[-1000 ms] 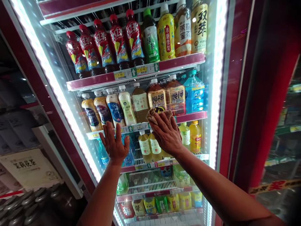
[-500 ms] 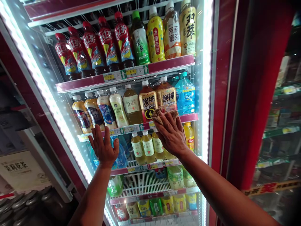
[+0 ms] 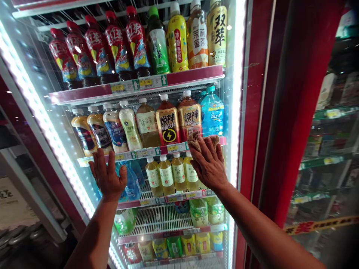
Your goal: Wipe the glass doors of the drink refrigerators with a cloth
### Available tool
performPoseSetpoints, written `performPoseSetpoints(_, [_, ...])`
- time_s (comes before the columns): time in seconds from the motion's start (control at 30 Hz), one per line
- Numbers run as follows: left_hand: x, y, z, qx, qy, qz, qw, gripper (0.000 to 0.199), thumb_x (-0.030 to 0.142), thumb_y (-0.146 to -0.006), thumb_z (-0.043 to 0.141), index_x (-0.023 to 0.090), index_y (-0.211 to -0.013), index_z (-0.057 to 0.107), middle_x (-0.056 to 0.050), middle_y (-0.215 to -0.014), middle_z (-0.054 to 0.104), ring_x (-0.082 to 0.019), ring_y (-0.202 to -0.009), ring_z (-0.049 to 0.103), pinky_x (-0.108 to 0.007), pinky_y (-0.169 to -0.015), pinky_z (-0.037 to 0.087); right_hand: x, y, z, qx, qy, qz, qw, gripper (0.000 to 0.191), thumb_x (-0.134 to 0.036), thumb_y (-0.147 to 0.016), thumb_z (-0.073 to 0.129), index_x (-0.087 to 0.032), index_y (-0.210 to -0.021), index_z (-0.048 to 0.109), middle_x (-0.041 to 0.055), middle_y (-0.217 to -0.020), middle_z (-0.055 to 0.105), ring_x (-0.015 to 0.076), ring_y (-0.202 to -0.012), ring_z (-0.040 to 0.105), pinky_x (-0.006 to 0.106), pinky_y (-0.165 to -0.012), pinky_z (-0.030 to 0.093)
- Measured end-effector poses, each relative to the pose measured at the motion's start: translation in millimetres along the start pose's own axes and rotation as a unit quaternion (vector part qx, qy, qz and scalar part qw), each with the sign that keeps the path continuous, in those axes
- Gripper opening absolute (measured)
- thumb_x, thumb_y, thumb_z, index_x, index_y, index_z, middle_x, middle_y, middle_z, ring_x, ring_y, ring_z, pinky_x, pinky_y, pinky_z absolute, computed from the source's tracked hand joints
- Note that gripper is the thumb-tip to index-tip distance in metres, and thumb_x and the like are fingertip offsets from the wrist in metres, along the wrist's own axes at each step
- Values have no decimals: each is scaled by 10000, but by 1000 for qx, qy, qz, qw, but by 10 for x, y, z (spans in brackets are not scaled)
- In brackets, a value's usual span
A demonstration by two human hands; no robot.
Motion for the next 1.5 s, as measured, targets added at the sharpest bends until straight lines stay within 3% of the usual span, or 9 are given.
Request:
performPoseSetpoints(0.2, [-5, 11, -11, 0, -1, 2, 1000, 673, 451, -1016, 475, 159, -1615, 382, -211, -1698, 266, -334, -1606, 179, -592, -1295, 133, 516, -75, -95, 32, 31, 62, 997, 724, -329, -1044, 474, -395, -1674, 124, -7, -1774, 92, 302, -1632, 109, 606, -1310, 159])
performPoseSetpoints(0.4, [-27, 31, 10, 5, 5, -15, 1000, 710, 559, -1006, 470, 116, -1561, 462, -207, -1687, 302, -378, -1588, 232, -618, -1286, 154, 567, -42, -134, 13, 25, 29, 999, 731, -329, -1047, 459, -387, -1678, 94, -7, -1775, 81, 285, -1635, 87, 599, -1309, 188])
performPoseSetpoints(0.57, [-50, 38, 26, 8, 11, -26, 1000, 741, 611, -986, 488, 140, -1557, 467, -155, -1703, 289, -394, -1577, 252, -643, -1280, 155, 754, 186, -207, 32, 40, 25, 998, 709, -322, -1036, 503, -385, -1666, 184, 9, -1763, 149, 272, -1625, 156, 617, -1317, 59])
performPoseSetpoints(0.7, [-56, 32, 22, 0, 41, -77, 996, 813, 719, -932, 508, 157, -1519, 521, -135, -1697, 317, -407, -1574, 253, -633, -1293, 128, 964, 30, -253, 52, 68, 92, 992, 660, -313, -1034, 483, -348, -1655, 263, 71, -1750, 202, 344, -1613, 188, 735, -1258, -11])
performPoseSetpoints(0.93, [-47, 50, 22, 7, 48, -94, 994, 797, 728, -915, 530, 197, -1509, 541, -84, -1699, 324, -396, -1568, 275, -612, -1301, 138, 1022, 76, -295, 47, 26, 24, 998, 763, -282, -1028, 502, -367, -1681, 116, 22, -1773, 58, 326, -1626, 116, 629, -1291, 220])
performPoseSetpoints(1.03, [-27, 56, 23, 23, 26, -67, 997, 751, 677, -954, 500, 200, -1535, 511, -82, -1697, 324, -381, -1563, 295, -604, -1297, 166, 1143, 156, -306, 55, 19, 4, 998, 761, -267, -1028, 507, -390, -1675, 127, 9, -1771, 97, 311, -1620, 174, 613, -1288, 249])
performPoseSetpoints(1.17, [-2, 50, 24, 27, 20, -57, 998, 729, 658, -968, 480, 212, -1544, 497, -60, -1702, 316, -352, -1571, 288, -569, -1306, 169, 1325, -76, -315, 88, 26, 62, 994, 726, -293, -1032, 475, -344, -1681, 153, 39, -1775, 90, 345, -1627, 114, 656, -1274, 240])
performPoseSetpoints(1.3, [-16, 52, 27, 16, 32, -92, 995, 760, 701, -943, 485, 211, -1523, 520, -34, -1706, 310, -366, -1570, 283, -570, -1309, 150, 1305, -312, -329, 84, 31, 43, 995, 718, -307, -1034, 452, -314, -1684, 148, 49, -1777, 71, 348, -1631, 79, 668, -1277, 212])
performPoseSetpoints(1.5, [19, 56, 12, 5, -9, -39, 999, 648, 499, -1002, 472, 253, -1597, 403, -24, -1734, 233, -355, -1584, 253, -592, -1304, 185, 1271, -189, -369, 56, 31, -3, 998, 720, -302, -1035, 474, -350, -1678, 155, 44, -1773, 121, 331, -1620, 171, 626, -1278, 257])
Point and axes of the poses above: each hand's wrist, its own y-axis away from the middle knuckle, its own z-axis out of the palm, x = y × z, the point moved 3 cm from there along -y, towards the middle knuckle
